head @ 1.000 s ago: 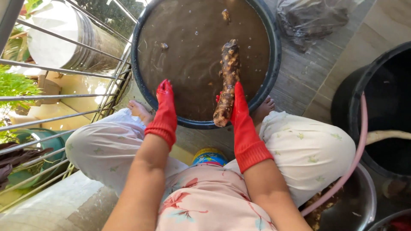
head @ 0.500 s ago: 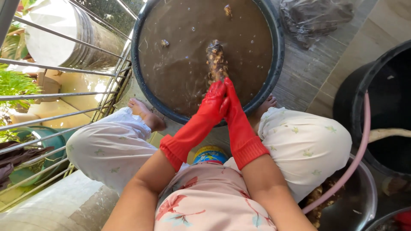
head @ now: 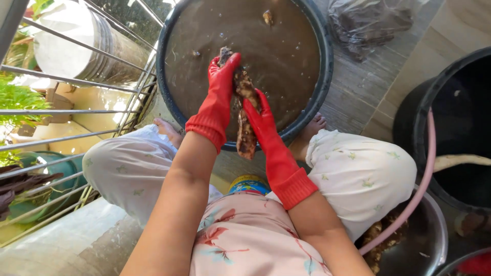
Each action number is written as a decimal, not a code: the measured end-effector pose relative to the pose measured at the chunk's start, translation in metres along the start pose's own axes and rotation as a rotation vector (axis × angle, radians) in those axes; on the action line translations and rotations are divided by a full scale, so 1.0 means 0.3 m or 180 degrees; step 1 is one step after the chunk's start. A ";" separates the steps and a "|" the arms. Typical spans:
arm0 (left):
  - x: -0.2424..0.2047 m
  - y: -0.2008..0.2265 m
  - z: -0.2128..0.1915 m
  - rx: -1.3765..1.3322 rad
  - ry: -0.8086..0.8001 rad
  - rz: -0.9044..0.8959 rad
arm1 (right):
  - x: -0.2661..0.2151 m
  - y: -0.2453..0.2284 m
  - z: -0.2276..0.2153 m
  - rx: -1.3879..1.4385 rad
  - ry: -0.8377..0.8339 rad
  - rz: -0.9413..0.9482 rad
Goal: Washing a large root vegetable in a bucket of water to remove soil and dirt.
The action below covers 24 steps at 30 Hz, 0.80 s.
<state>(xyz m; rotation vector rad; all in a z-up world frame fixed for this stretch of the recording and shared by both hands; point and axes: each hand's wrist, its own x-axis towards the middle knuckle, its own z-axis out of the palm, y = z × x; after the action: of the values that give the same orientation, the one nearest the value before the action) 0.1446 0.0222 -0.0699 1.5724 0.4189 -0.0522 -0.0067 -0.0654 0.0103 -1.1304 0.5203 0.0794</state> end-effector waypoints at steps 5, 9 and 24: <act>-0.155 0.408 -0.008 -0.1770 -0.0500 -0.1302 | 0.038 0.034 -0.030 -0.0104 0.0085 0.0489; -0.235 0.492 -0.026 -0.1984 -0.0863 -0.1973 | 0.017 0.006 -0.042 0.0492 -0.0808 0.0470; -0.320 0.206 -0.072 0.0998 -0.1130 0.0567 | 0.046 0.033 -0.048 -0.1671 -0.0180 -0.0339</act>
<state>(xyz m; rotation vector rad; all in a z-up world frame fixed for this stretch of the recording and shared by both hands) 0.0689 0.0217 0.0183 1.8586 -0.0116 -0.2662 -0.0030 -0.0763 -0.0086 -1.6616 0.3962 0.1611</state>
